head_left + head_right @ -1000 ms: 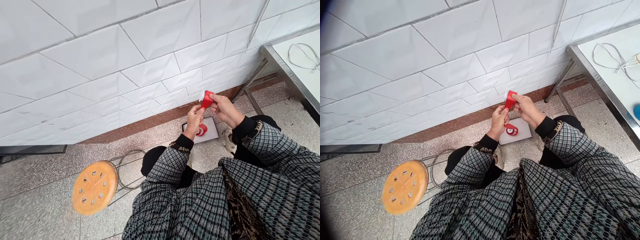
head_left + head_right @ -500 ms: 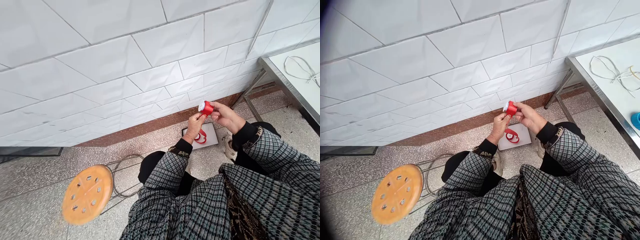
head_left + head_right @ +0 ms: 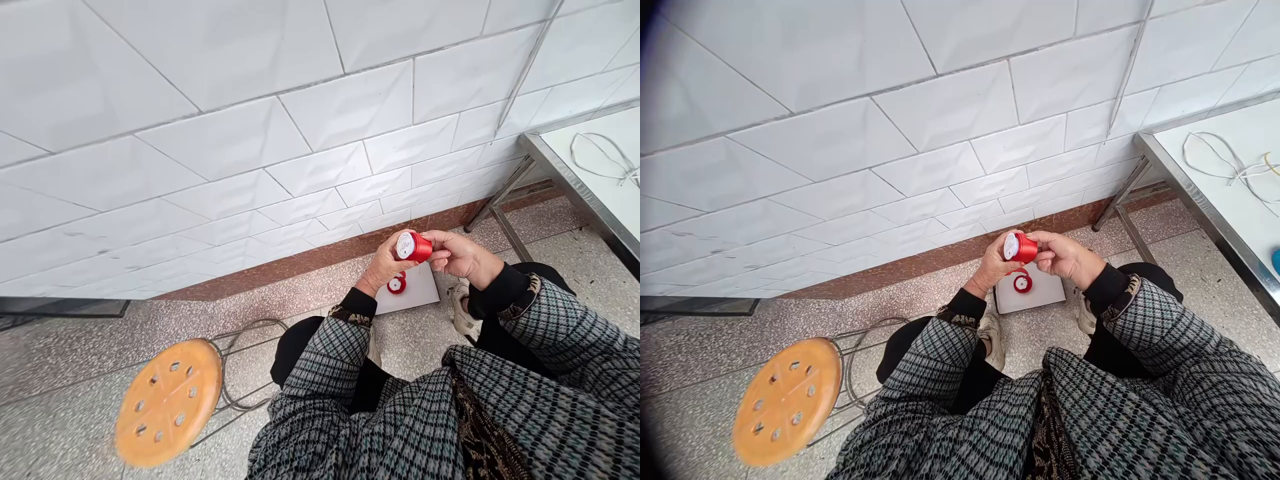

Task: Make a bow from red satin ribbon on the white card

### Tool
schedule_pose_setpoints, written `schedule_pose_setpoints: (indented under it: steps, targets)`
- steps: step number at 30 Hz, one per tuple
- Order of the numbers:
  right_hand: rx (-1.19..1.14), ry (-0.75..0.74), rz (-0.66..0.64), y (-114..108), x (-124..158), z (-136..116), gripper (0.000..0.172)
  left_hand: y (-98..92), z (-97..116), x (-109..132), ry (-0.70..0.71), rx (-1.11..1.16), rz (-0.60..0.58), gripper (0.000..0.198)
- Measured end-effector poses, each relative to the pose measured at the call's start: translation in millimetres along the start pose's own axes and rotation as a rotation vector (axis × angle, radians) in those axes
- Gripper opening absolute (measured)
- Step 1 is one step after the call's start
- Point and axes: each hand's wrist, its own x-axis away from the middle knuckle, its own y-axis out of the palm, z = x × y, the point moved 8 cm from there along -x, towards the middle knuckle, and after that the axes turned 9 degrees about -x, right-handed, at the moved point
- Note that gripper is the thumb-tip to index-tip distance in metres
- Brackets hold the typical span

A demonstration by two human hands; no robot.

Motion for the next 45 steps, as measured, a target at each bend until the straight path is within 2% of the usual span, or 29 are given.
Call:
schedule_pose_setpoints:
  steps: [3, 8, 11, 13, 16, 19, 23, 28, 29, 31, 33, 35, 37, 41, 45]
  targets:
    - [0.002, -0.070, -0.016, 3, 2, -1, 0.015, 1.0, -3, 1, -0.032, 0.061, 0.068, 0.073]
    - [0.187, -0.384, -0.080, 15, 3, -6, 0.028, 12.8, -16, 7, -0.213, 0.286, 0.179, 0.070]
    - [0.298, -0.549, -0.029, 17, 4, -12, 0.030, 22.3, -20, 8, -0.272, 0.321, 0.197, 0.072]
    - [0.265, -0.589, 0.026, 12, 4, -19, 0.029, 26.4, -22, 9, -0.278, 0.322, 0.215, 0.070]
    - [0.119, -0.591, 0.087, 2, 0, -32, 0.028, 27.2, -26, 11, -0.274, 0.273, 0.262, 0.053]
    - [0.012, -0.566, 0.090, -3, -4, -41, 0.022, 26.6, -25, 13, -0.240, 0.173, 0.243, 0.050]
    - [-0.047, -0.489, 0.094, -4, -9, -39, 0.011, 23.0, -24, 12, -0.207, 0.091, 0.203, 0.050]
    - [-0.103, -0.369, 0.128, 0, -4, -30, 0.015, 14.2, -29, 7, -0.132, 0.014, 0.233, 0.044]
    - [-0.110, -0.332, 0.134, 1, -3, -28, 0.016, 12.0, -30, 6, -0.125, 0.017, 0.239, 0.048]
    - [-0.103, -0.247, 0.139, 3, -1, -22, 0.017, 8.9, -32, 3, -0.121, 0.020, 0.214, 0.074]
    - [-0.074, -0.163, 0.131, 3, 0, -16, 0.016, 8.3, -30, 1, -0.110, -0.001, 0.133, 0.097]
    - [-0.034, -0.089, 0.107, 1, 1, -11, 0.013, 9.2, -22, -1, -0.078, -0.039, 0.032, 0.103]
    - [-0.002, -0.032, 0.068, -1, 2, -7, 0.009, 7.6, -12, -2, -0.036, -0.055, -0.012, 0.101]
    - [0.011, 0.012, 0.005, -6, 3, -2, 0.010, 11.5, -4, 0, -0.045, -0.045, -0.089, 0.089]
    - [-0.016, 0.023, 0.033, -11, 5, 1, 0.008, 14.7, -7, 4, -0.081, 0.033, -0.067, 0.083]
